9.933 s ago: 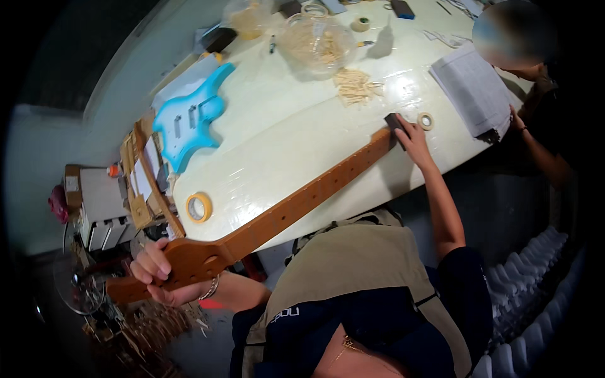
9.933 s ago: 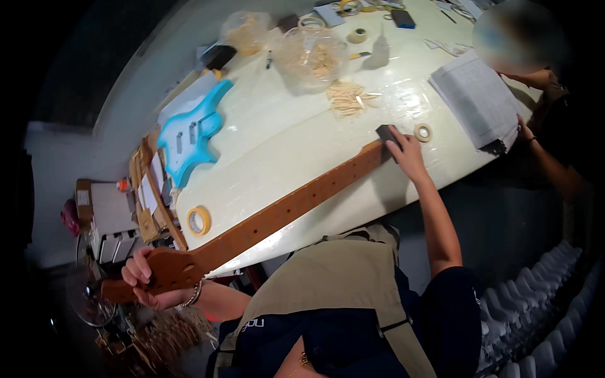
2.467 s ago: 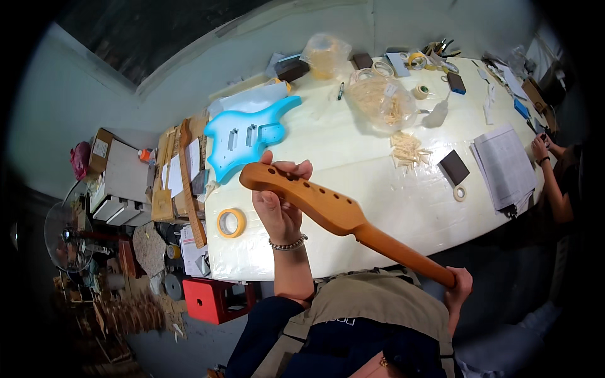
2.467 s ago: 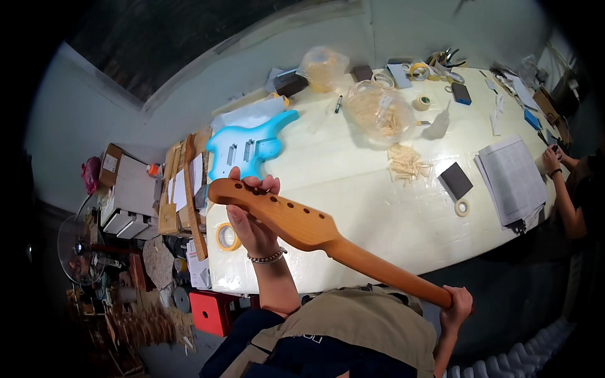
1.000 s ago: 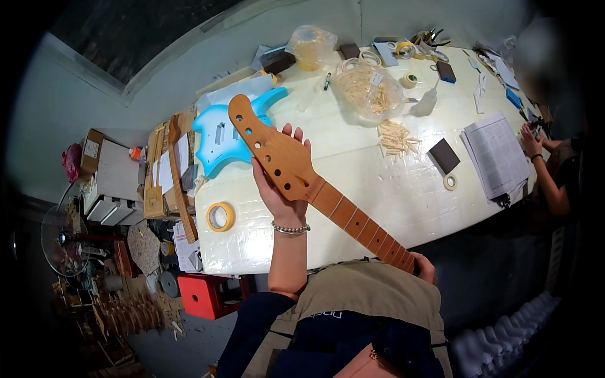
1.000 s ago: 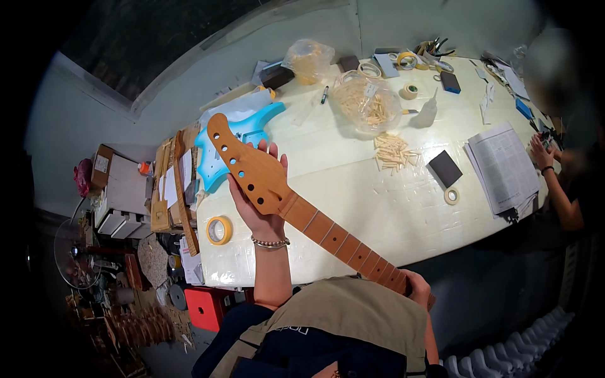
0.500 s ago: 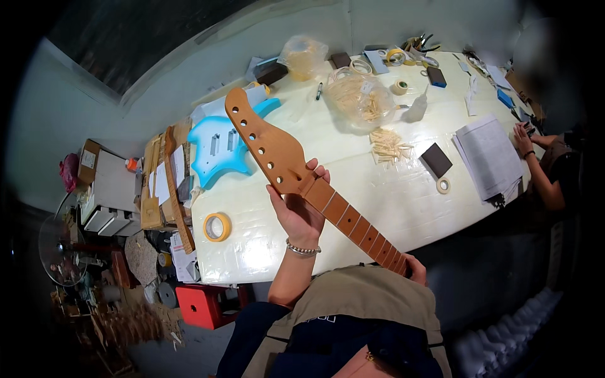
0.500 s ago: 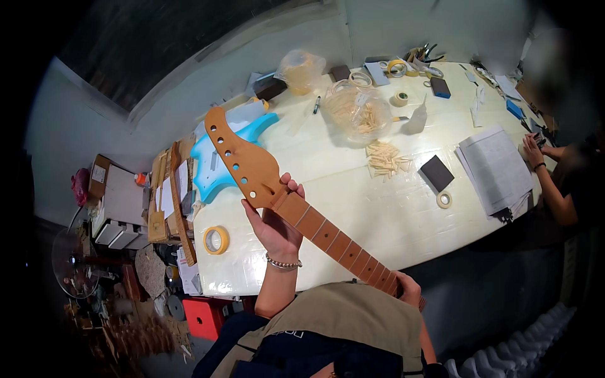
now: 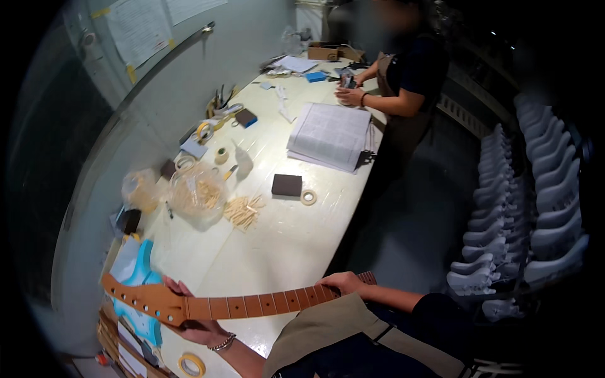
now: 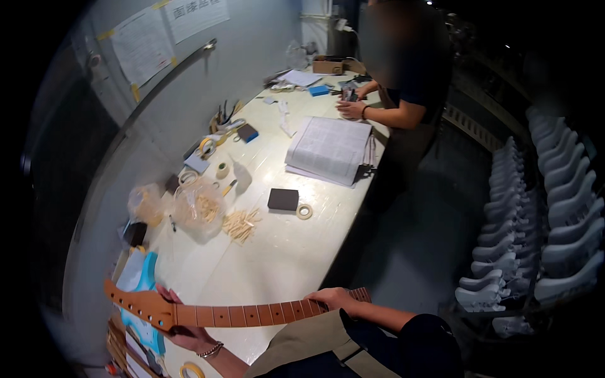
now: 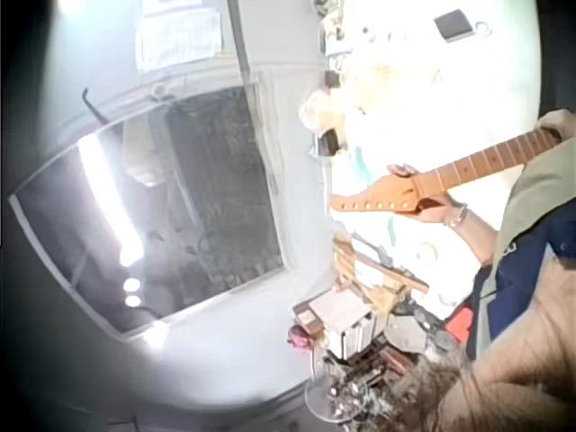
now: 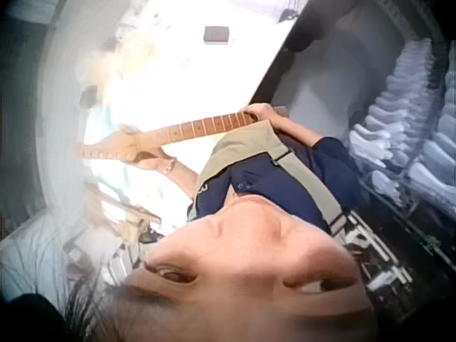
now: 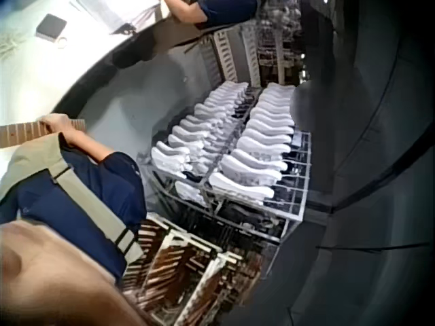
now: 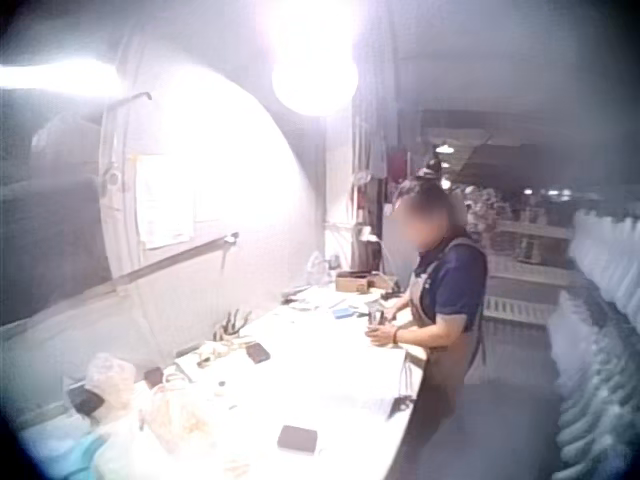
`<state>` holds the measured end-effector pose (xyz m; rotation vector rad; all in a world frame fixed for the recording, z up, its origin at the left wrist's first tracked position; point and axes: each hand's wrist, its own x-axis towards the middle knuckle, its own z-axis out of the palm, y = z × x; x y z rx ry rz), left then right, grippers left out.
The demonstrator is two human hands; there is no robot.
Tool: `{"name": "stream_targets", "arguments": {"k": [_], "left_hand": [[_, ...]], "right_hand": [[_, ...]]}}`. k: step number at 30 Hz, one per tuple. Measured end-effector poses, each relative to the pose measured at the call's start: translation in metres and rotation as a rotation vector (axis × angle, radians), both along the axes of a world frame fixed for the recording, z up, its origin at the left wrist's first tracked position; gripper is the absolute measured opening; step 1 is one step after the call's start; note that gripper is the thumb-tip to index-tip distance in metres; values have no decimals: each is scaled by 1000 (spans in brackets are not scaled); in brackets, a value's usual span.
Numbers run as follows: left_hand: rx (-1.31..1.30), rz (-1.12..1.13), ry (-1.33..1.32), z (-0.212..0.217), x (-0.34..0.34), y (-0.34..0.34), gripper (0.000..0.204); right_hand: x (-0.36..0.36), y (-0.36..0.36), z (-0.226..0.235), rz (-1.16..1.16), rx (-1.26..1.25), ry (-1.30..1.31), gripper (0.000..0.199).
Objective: The person sands and wipes a wooden guitar neck, then applies glue to the fret slots and inserts fret wire. The person uses sandpaper, a cloth, a glue bottle, and a small tool to work on the necks at a workbench.
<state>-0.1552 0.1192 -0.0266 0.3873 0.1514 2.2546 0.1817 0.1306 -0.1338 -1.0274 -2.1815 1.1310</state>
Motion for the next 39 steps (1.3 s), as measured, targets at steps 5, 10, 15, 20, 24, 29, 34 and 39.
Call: {"name": "stream_targets", "arguments": {"k": [5, 10, 15, 20, 24, 29, 34, 39], "left_hand": [[177, -114, 228, 8, -22, -2, 58], [-288, 338, 266, 17, -36, -6, 51], [-291, 226, 191, 7, -60, -18, 48], [-415, 310, -6, 14, -55, -19, 48], [-464, 338, -38, 14, -50, -17, 48], [-278, 172, 97, -19, -64, -24, 48], [-205, 137, 150, -41, -72, -33, 49], [-311, 214, -36, -37, -53, -36, 51]], "right_hand": [[6, -14, -7, -5, -8, -33, 47], [13, -25, -6, -25, -6, -36, 44], [25, -27, -5, -23, 48, -31, 43], [36, -29, -5, -14, 126, -112, 45], [36, -29, 0, -30, 167, -85, 47], [31, -26, -9, -25, 206, -102, 44], [18, -21, -9, -24, 223, -96, 39], [7, -17, -14, -17, 244, -121, 37]]}}
